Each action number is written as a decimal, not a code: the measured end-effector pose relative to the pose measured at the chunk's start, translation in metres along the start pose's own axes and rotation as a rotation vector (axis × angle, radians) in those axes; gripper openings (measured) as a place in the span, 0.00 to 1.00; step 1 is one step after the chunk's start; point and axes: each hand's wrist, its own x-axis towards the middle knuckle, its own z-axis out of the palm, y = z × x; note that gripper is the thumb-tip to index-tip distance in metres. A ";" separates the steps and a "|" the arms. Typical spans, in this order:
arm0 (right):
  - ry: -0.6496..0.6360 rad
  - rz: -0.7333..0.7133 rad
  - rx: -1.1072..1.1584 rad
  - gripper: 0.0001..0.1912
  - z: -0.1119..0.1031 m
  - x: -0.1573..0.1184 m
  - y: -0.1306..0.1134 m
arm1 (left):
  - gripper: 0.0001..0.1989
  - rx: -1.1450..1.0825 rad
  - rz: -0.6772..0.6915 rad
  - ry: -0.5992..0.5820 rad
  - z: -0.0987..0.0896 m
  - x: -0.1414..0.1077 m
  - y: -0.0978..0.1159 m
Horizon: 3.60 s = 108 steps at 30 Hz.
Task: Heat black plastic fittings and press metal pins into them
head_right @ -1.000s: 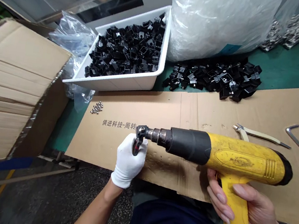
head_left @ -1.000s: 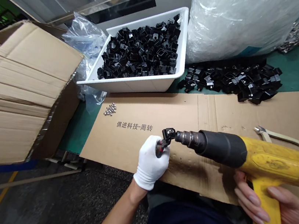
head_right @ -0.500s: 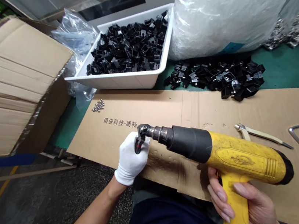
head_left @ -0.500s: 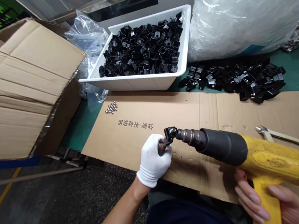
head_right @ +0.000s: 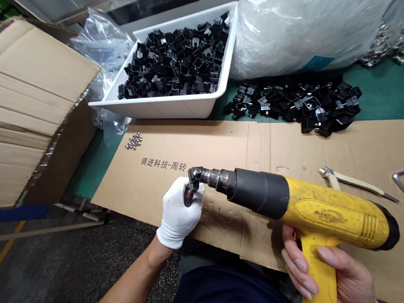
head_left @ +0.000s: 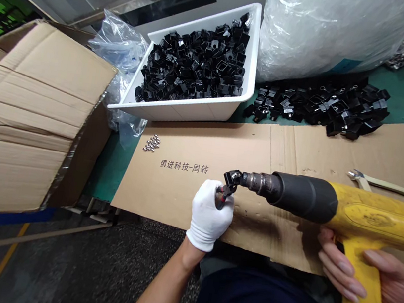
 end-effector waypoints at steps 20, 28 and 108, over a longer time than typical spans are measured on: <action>-0.029 0.014 0.050 0.23 -0.001 -0.001 0.000 | 0.05 0.043 -0.036 0.049 0.008 -0.004 0.000; -0.018 0.007 0.039 0.22 0.000 0.001 -0.001 | 0.05 0.068 -0.043 0.090 0.013 -0.005 0.001; 0.011 -0.030 0.065 0.22 0.001 0.001 0.002 | 0.11 -0.162 -0.151 -0.358 -0.036 0.017 0.012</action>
